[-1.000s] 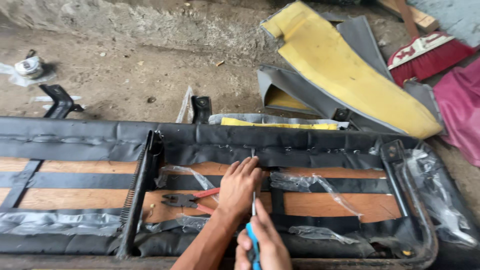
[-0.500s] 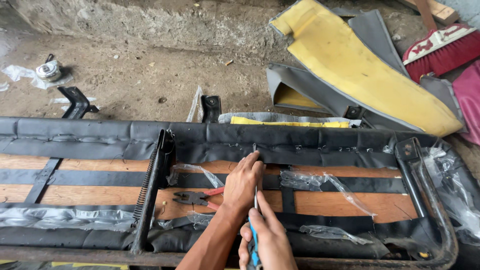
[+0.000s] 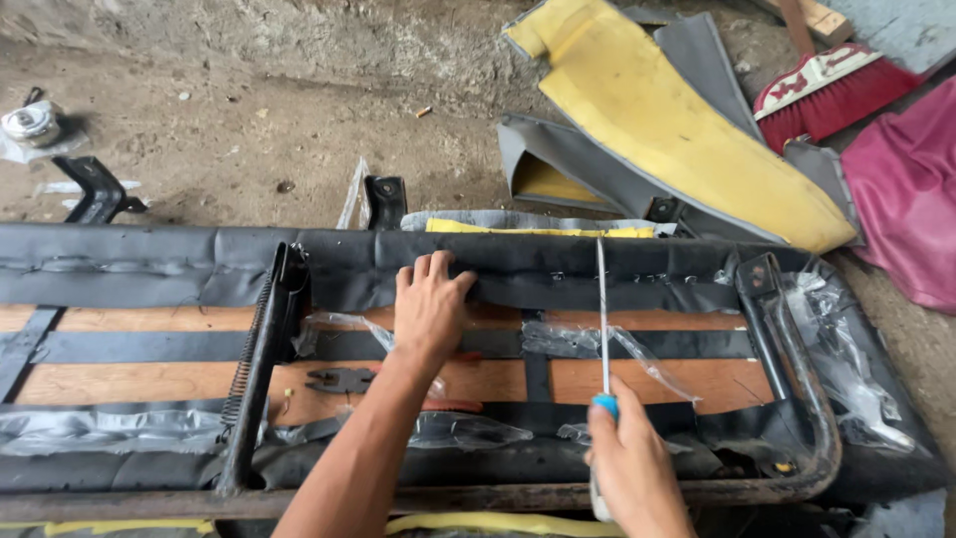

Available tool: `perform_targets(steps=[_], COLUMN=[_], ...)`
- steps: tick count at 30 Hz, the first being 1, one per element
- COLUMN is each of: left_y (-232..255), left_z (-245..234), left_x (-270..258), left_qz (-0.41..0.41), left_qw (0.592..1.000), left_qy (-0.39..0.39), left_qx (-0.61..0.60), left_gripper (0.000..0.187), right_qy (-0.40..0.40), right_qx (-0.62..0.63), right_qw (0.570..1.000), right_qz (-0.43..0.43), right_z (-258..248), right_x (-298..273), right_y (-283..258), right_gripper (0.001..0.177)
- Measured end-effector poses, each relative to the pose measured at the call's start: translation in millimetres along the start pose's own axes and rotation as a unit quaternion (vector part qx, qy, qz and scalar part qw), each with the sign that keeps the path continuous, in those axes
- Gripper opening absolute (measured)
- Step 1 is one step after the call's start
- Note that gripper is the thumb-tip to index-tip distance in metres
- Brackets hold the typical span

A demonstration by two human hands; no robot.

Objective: The person removes old upholstery from a furniture frame using a screwdriver and pliers to pry out staples and pull back the fabric.

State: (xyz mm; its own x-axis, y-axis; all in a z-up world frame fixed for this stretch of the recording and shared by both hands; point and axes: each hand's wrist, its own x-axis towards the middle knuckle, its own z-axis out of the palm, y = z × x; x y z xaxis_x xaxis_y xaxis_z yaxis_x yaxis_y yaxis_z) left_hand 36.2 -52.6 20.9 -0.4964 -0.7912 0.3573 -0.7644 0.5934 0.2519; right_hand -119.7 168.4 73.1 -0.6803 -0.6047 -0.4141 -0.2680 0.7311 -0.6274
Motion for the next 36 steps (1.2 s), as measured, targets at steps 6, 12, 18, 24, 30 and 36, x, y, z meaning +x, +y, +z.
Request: perform_targets(steps=[6, 12, 18, 24, 30, 36], left_y=[-13.1, -13.0, -16.5, -17.2, -3.9, 4.5], left_z=[22.3, 22.4, 23.7, 23.0, 6.8, -4.7], left_x=[6.8, 11.7, 14.6, 27.0, 37.1, 57.5], left_qz=[0.077, 0.072, 0.081, 0.069, 0.036, 0.105], left_qw=[0.994, 0.994, 0.989, 0.987, 0.978, 0.964], left_qy=[0.037, 0.033, 0.056, 0.059, 0.086, 0.155], left_qx=[-0.062, -0.074, -0.114, -0.130, -0.187, -0.188], left_gripper=[0.019, 0.017, 0.019, 0.013, 0.017, 0.029], right_qy=[0.196, 0.139, 0.108, 0.164, 0.165, 0.144], right_qx=[-0.231, -0.170, -0.259, -0.195, -0.087, -0.035], right_qw=[0.943, 0.848, 0.813, 0.790, 0.828, 0.869], right_qz=[-0.140, -0.483, -0.510, -0.558, -0.529, -0.471], right_z=[-16.8, 36.3, 70.3, 80.3, 61.1, 53.5], right_x=[0.2, 77.5, 139.4, 142.5, 125.4, 148.7], right_y=[23.4, -75.4, -96.6, -92.3, -106.7, -118.1], right_gripper=[0.045, 0.048, 0.038, 0.017, 0.014, 0.015])
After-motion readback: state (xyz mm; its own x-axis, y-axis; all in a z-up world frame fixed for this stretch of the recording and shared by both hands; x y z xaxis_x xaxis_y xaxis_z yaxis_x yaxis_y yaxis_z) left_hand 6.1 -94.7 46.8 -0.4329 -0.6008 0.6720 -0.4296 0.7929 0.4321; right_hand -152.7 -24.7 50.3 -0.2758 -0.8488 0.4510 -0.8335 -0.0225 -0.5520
